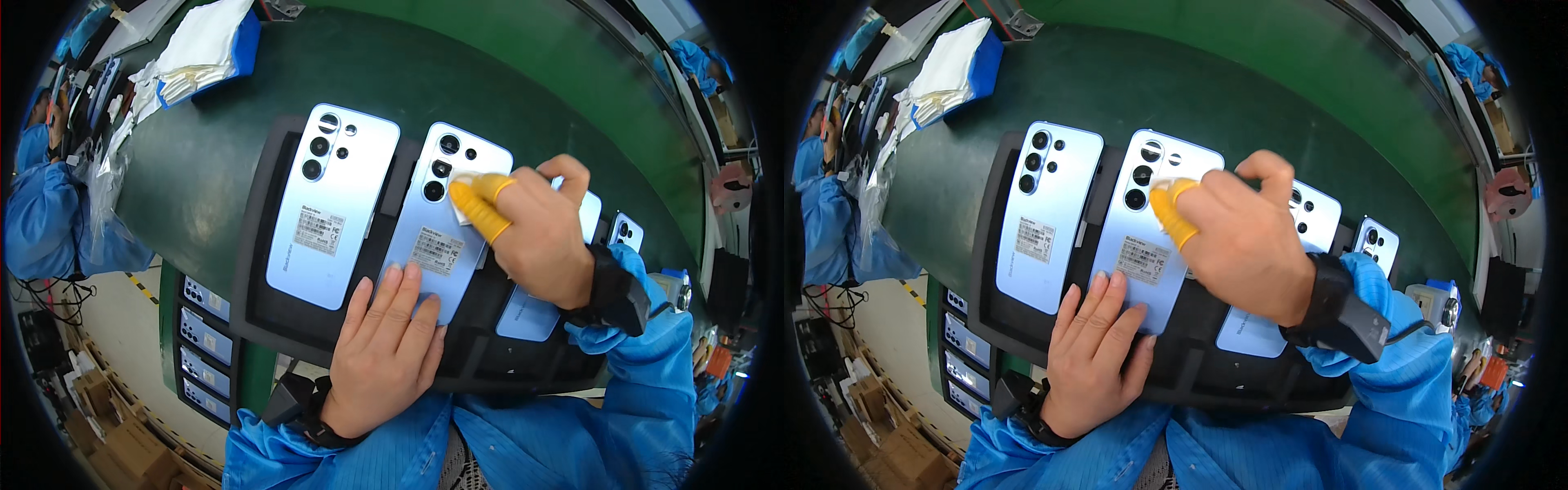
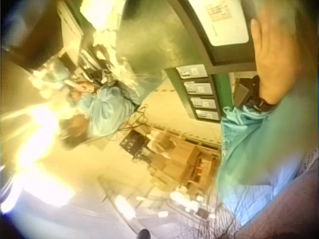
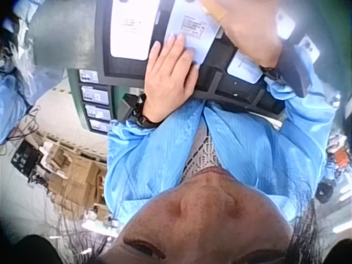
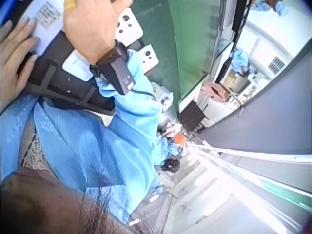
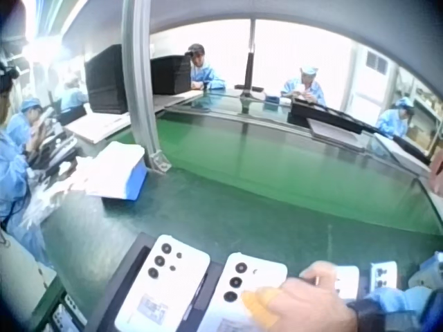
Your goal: Cleaning the back panels and camera lenses of multiple smartphones on an assembly line using a cloth and liquid.
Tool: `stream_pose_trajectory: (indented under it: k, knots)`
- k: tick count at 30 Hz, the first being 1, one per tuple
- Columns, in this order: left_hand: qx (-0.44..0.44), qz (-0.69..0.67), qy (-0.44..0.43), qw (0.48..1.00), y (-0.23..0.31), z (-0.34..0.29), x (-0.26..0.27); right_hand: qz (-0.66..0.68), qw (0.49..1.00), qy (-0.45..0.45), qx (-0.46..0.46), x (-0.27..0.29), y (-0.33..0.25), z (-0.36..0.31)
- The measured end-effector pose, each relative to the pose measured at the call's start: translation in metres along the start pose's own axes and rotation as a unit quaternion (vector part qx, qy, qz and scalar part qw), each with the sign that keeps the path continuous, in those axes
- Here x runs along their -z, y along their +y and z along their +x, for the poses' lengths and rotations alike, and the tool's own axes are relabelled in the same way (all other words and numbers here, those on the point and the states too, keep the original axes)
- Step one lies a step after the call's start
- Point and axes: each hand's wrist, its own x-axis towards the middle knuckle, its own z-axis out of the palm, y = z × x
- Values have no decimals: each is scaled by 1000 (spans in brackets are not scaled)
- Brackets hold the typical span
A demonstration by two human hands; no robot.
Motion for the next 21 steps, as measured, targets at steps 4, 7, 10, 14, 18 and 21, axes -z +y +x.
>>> stream_pose_trajectory:
  k: [4, 7, 10, 14, 18, 21]
  knots:
    - [-1, 1, 0, 1000, -1, 0, -1, 39, 998, 49, -3, -12, -4, 9]
    - [-6, -7, -5, 1000, 0, 3, -1, 26, 999, 18, 32, -12, -6, 8]
    - [8, -2, -7, 1000, -1, 0, 0, -54, 995, 82, 9, -21, 6, 9]
    - [5, 3, -6, 1000, 1, 1, 2, -112, 992, 62, 5, -12, 30, 18]
    - [-2, 3, -7, 1000, 1, 4, -1, -21, 997, 39, 62, -6, 17, 18]
    - [7, 6, -7, 1000, 1, 2, 1, -39, 996, 48, 56, -18, 16, 17]
